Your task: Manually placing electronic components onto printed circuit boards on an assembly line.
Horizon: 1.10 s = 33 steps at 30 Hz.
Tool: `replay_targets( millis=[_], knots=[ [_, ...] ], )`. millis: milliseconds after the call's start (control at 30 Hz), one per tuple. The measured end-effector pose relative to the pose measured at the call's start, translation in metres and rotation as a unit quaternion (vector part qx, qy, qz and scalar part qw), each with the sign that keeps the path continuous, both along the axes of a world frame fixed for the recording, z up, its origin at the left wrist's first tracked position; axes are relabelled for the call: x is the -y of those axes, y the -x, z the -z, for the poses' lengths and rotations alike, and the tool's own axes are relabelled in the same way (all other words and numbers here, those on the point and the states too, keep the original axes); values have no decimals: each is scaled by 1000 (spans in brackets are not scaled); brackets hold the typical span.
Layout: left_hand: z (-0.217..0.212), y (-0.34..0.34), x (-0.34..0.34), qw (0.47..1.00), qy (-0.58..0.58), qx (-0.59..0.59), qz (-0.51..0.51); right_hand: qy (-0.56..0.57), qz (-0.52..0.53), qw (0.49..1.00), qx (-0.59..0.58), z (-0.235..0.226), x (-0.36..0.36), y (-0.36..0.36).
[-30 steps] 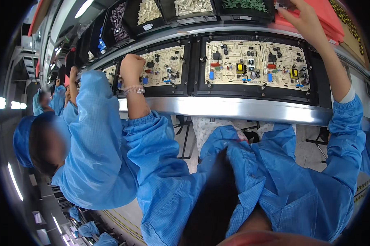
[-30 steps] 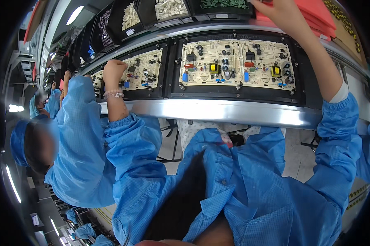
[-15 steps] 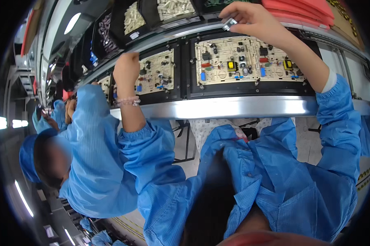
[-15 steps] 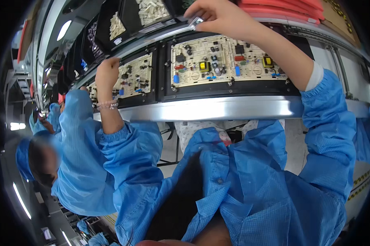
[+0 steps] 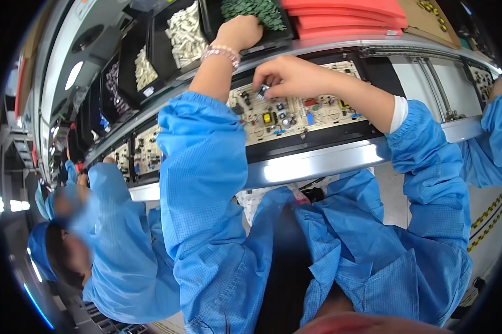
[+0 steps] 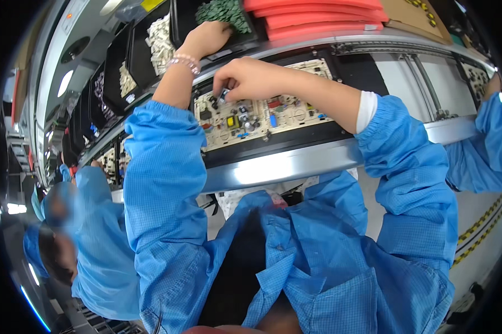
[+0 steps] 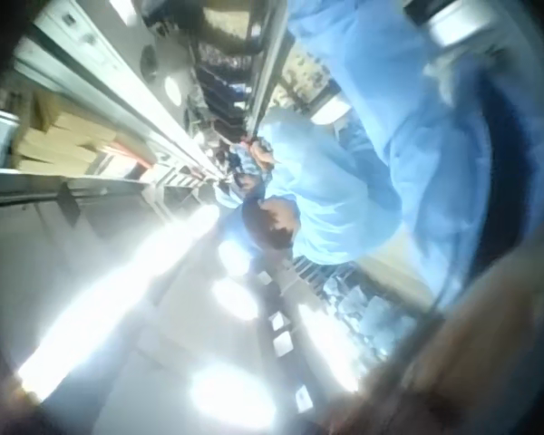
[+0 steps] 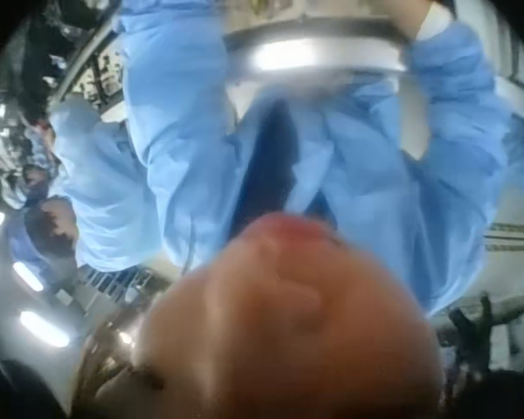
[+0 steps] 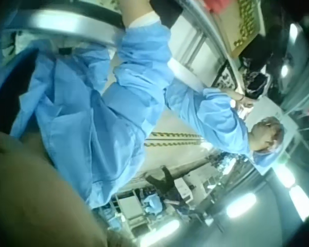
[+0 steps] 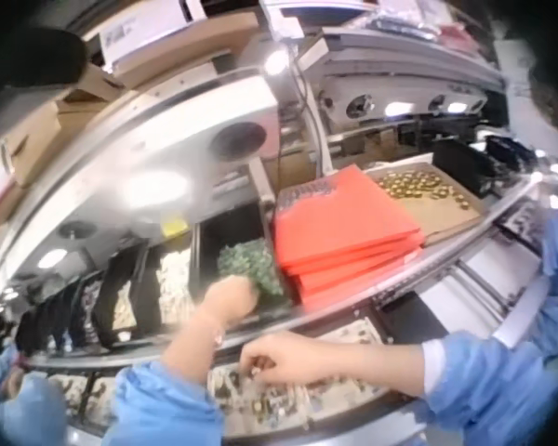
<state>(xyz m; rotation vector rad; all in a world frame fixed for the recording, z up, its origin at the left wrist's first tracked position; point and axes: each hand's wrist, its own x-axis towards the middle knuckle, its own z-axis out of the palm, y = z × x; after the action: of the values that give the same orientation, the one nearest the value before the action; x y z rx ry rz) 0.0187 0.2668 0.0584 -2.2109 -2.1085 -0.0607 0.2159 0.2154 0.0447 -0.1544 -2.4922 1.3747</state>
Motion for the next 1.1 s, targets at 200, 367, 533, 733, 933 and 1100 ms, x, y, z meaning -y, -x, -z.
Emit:
replay_targets(
  millis=[200, 367, 533, 733, 933, 1100],
  knots=[
    [-16, 1, 14, 978, -121, 163, 48, -14, 20, 1000, 17, -6, -14, -8],
    [-53, 11, 99, 844, -35, 532, -55, 5, 38, 999, -10, -1, -18, -5],
    [-29, 74, 194, 780, 6, 621, -78, 54, 9, 998, -30, -4, -1, 12],
    [11, 116, 246, 731, -128, 664, -97, -2, -30, 999, -13, -14, 43, 80],
    [29, 148, 261, 699, -277, 628, -201, -197, -49, 979, 1, -13, 76, 162],
    [35, 156, 262, 709, -304, 596, -224, -258, -59, 961, 77, -4, 87, 211]
  ],
)
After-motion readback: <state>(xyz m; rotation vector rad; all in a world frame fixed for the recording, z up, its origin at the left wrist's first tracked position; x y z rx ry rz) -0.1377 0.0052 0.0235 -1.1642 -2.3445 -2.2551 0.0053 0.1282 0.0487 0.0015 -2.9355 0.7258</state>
